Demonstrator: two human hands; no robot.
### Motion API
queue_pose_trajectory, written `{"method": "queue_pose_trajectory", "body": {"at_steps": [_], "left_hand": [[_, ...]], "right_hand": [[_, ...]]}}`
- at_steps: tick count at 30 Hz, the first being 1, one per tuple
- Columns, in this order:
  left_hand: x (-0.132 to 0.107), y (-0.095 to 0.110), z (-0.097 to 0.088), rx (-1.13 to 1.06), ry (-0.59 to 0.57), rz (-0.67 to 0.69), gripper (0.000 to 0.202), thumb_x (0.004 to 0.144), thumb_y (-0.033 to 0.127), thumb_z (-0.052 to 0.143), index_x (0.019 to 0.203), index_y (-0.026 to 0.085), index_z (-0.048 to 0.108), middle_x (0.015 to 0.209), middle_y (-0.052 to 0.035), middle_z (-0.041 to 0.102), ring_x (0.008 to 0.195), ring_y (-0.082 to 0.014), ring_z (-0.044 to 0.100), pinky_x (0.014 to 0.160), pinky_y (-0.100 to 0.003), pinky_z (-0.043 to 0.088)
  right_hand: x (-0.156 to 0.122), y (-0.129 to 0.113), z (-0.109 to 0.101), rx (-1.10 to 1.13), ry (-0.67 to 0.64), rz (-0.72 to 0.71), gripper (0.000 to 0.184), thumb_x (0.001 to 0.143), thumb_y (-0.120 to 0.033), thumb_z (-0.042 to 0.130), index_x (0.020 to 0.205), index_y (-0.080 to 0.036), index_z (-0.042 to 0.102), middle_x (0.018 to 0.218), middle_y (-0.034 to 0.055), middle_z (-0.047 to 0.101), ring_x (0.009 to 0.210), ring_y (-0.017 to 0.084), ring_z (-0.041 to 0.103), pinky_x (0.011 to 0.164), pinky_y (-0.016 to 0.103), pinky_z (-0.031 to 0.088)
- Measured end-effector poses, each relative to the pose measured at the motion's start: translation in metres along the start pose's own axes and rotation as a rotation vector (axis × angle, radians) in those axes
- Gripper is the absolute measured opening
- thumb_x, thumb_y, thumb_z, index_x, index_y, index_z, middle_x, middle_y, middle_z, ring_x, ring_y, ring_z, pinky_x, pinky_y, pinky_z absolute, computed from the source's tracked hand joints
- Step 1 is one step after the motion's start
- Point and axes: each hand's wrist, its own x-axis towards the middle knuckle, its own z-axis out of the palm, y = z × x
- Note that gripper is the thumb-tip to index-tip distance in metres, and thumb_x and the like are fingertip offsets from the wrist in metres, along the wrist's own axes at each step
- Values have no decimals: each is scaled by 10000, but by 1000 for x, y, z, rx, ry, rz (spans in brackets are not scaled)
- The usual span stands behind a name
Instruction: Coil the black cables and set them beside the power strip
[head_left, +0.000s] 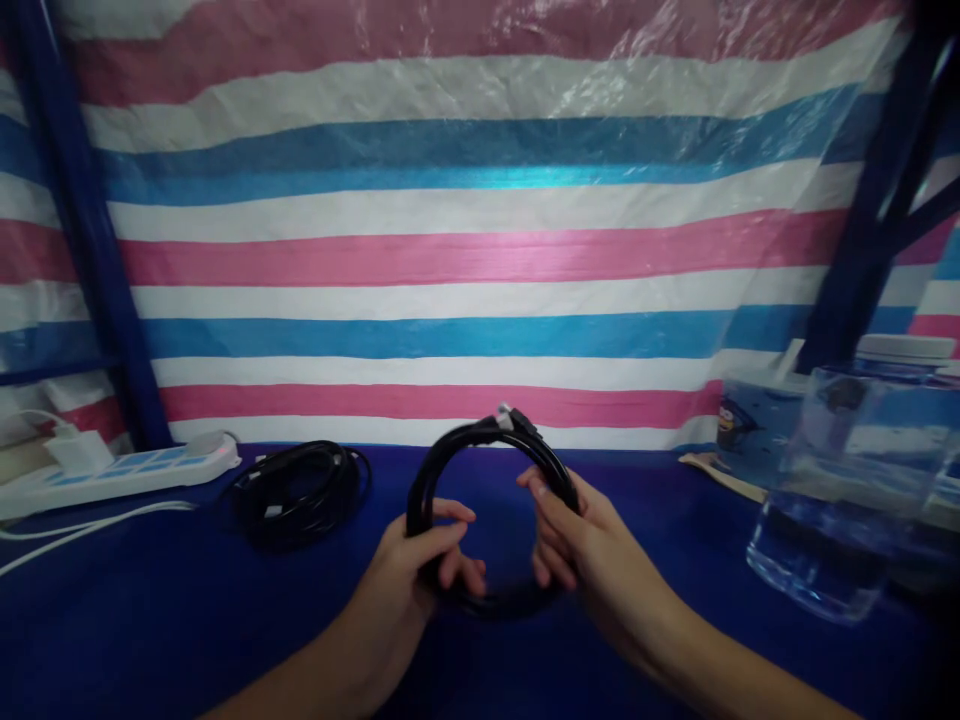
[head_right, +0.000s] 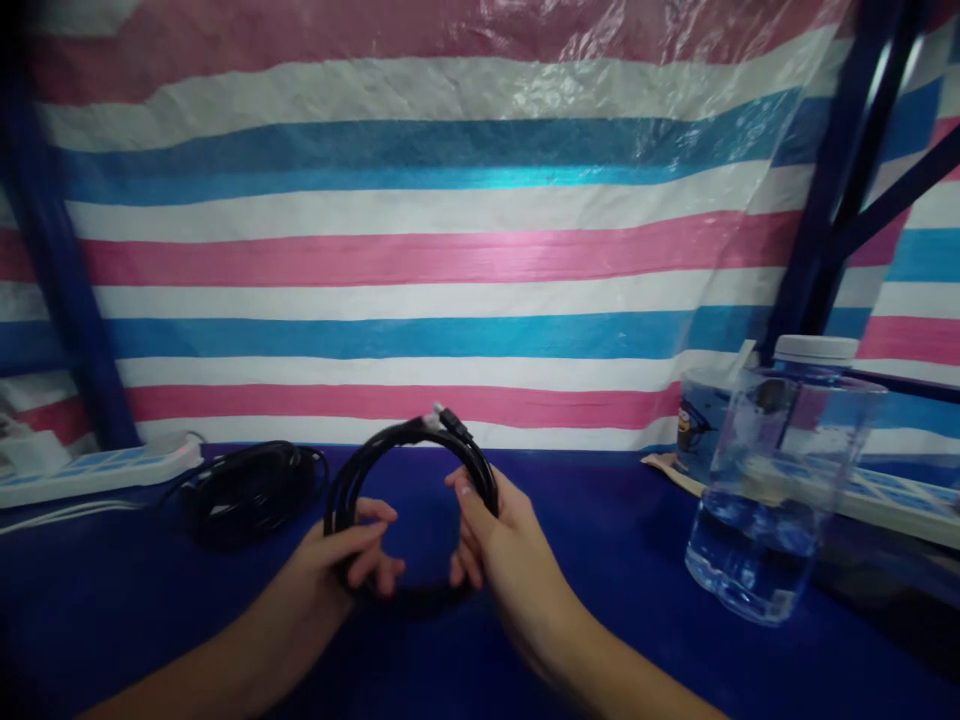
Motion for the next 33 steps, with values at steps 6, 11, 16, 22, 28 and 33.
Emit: {"method": "queue_pose_trajectory", "body": {"at_steps": [6,11,16,22,28,33], "left_hand": [[11,30,4,29,-296,-3,370,731,489,617,612,162,490,370,120,176,303,-14,117,358,-181,155],[61,28,9,220,-206,196,541,773,630,481,507,191,311,370,102,199,290,-25,171,357,-200,222],[94,4,2,387,-26,378,414,768,569,542,651,181,456,430,98,295,321,-42,287,359,-196,250],[78,1,-19,558,-169,288,452,698,337,702,460,183,350,347,63,365,383,-68,408,486,-209,377],[79,2,-31,427,-201,166,497,824,443,506,427,194,341,345,69,311,324,-82,384,552,-290,450],[87,1,-34,367,-92,349,427,809,354,512,438,186,380,404,55,378,453,-74,431,675,-242,426]], "right_hand": [[1,-25,-17,-353,-136,-48,355,810,-480,519,965,-161,509,445,-106,347,306,64,372,356,221,392],[35,-42,-19,-589,-43,-305,262,804,-360,551,989,-178,512,662,-28,537,412,85,500,412,233,394],[70,-9,-28,-655,187,-460,142,733,-252,602,832,-172,539,651,-13,538,579,110,477,548,251,356],[61,24,-33,-406,-6,-130,413,824,-419,513,506,-207,356,346,-81,295,333,82,371,518,292,428],[49,23,-22,-130,-161,45,553,814,-489,539,417,-205,280,318,-93,225,292,48,274,501,277,411],[50,25,-19,-516,-35,-145,463,773,-514,577,490,-157,495,412,-43,393,394,64,350,446,244,295]]}}
